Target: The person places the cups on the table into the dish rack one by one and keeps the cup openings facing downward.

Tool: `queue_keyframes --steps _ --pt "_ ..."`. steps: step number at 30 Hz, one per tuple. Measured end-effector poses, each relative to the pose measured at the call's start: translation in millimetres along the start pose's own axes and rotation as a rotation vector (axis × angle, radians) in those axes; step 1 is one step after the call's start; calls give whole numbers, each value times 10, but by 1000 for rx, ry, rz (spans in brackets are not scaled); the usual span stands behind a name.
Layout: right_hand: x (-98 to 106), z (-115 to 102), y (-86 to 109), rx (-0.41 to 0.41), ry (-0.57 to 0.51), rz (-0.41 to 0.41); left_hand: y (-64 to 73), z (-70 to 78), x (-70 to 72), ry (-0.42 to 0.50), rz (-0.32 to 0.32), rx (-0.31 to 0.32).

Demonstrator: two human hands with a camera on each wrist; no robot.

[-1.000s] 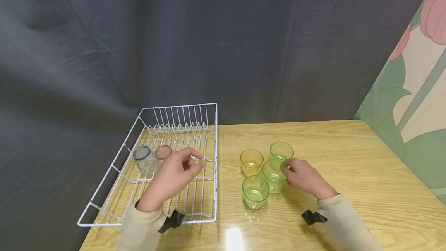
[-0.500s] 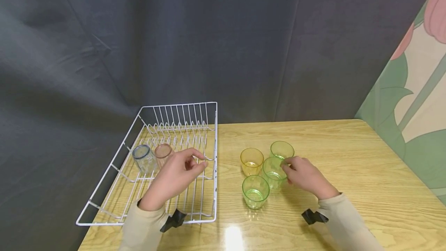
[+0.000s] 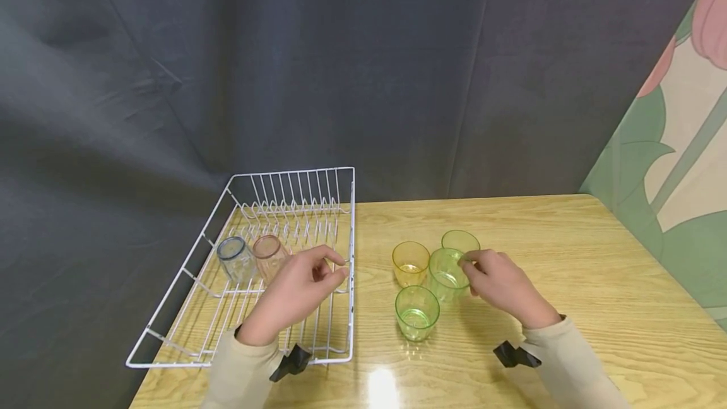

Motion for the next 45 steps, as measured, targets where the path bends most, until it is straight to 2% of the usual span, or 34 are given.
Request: queue_keyframes --steps 4,12,17,22,28,36,45 --pt "48 -66 28 -2 6 32 -2 40 -84 -1 -18 -24" --pt "157 -303 105 56 -21 123 -22 104 -219 9 -63 -64" --pt "188 -463 155 97 -91 155 -48 177 -287 5 -95 -96" --pt "188 -624 223 155 -162 191 -64 242 -382 56 -146 -106" --pt "156 -791 280 217 -226 213 -77 292 -487 90 -182 -95" --pt "44 -895 313 255 -274 182 -103 318 -525 98 -172 -62" --pt "-9 -944 342 299 -214 178 -114 265 -482 69 -124 13"
Point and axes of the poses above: each hand's wrist, its own y-axis away from the middle knuckle, its own x-axis out of the back of the hand, z = x × y, the point moved 8 cm from there along -y, towards the middle knuckle, and after that the axes turned 4 degrees about -z, right-handed, at the moved point
